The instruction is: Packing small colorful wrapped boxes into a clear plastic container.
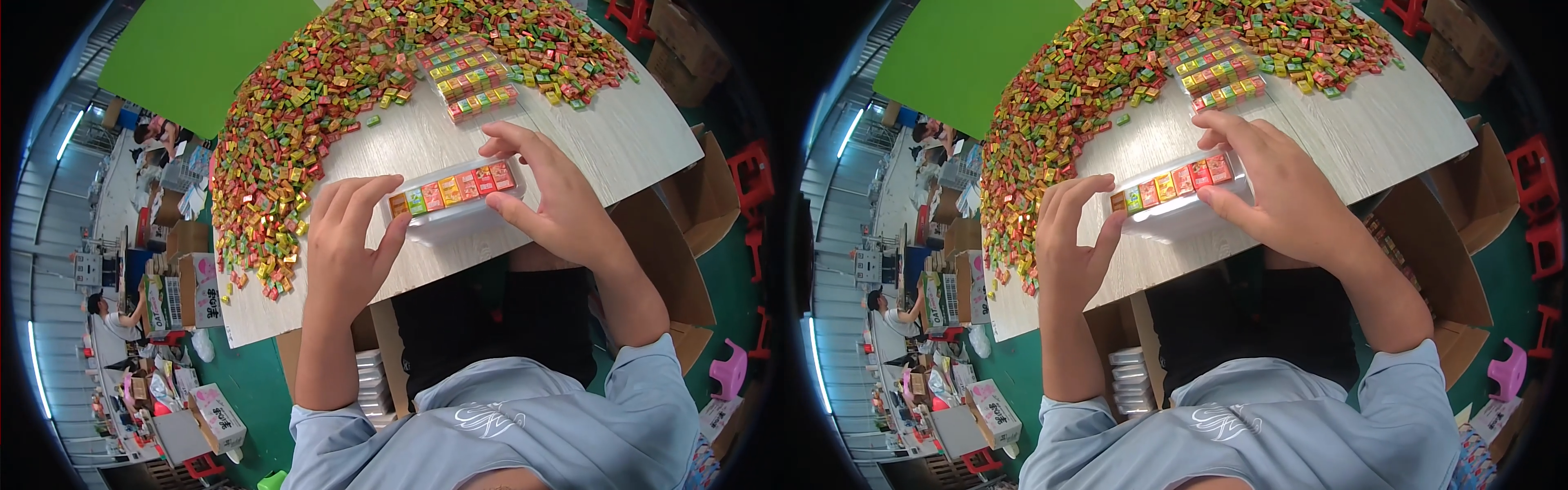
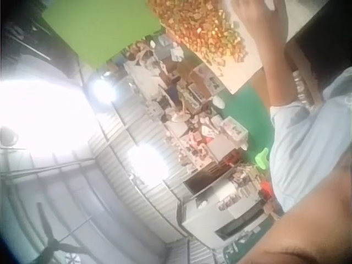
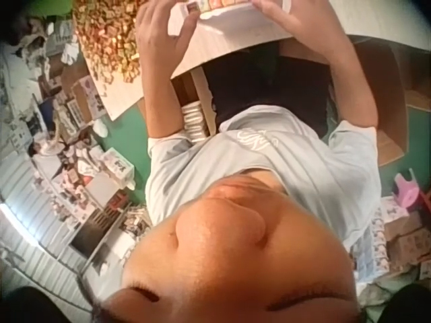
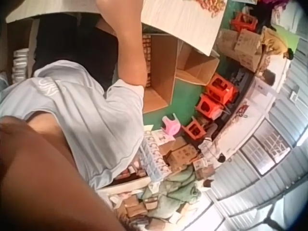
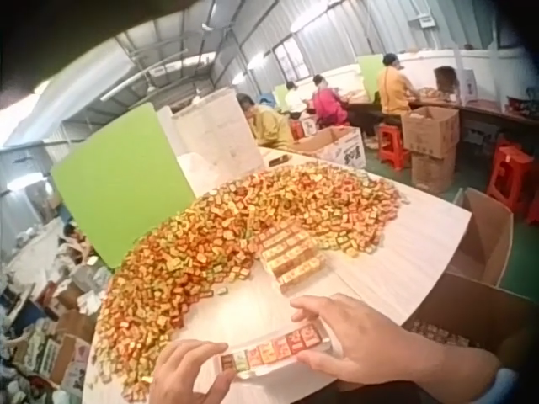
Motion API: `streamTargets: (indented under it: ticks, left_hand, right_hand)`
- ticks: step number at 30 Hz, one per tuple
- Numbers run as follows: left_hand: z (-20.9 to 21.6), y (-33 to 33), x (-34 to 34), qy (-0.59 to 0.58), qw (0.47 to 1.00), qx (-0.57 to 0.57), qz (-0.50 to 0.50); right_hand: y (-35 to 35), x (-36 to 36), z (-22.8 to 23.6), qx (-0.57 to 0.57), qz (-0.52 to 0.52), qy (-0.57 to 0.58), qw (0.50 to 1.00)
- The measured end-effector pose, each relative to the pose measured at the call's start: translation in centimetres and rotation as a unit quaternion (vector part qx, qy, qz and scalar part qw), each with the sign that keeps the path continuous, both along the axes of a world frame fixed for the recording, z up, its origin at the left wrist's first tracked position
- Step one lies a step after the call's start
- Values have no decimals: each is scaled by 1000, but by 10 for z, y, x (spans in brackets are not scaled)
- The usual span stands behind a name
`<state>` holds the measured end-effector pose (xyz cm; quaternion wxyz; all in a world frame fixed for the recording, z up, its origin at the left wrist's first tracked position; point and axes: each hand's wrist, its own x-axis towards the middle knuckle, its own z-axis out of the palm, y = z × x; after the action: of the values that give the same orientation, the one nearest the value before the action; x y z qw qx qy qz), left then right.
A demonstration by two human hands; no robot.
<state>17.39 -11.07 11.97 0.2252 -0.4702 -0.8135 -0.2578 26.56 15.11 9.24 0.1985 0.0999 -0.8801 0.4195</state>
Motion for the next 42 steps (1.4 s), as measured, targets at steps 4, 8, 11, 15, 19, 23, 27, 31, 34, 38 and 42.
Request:
streamTargets:
  ticks: [4,8,11,15,19,23,27,31,34,38,42]
  left_hand:
    - [0,-1,-1,-23,1000,6,-13]
    - [1,-3,-3,-37,999,9,-27]
    - [4,-5,-3,-72,997,25,-26]
    - [6,-7,-7,-45,998,33,-37]
    - [8,-8,-6,-27,997,47,-48]
    - [5,-9,-8,-29,996,59,-65]
    - [4,-8,-10,-17,995,76,-68]
    - [3,-7,-16,-22,992,95,-76]
    - [3,-8,-22,-16,993,90,-75]
    - [1,-7,-34,-22,992,91,-81]
    - [-10,-13,-56,-86,988,117,-52]
  right_hand:
    - [1,-1,3,-9,-2,3,1000]
    - [1,-1,6,31,-16,16,999]
    - [2,-2,8,44,-14,11,999]
    - [2,-4,8,64,-18,21,998]
    - [6,-4,12,118,-32,87,989]
    - [16,-6,22,101,17,141,985]
    - [22,-14,29,116,60,184,974]
    - [26,-21,34,122,77,198,970]
    - [30,-30,35,132,93,195,967]
    - [42,-45,33,137,90,204,965]
    - [78,-71,16,118,53,169,977]
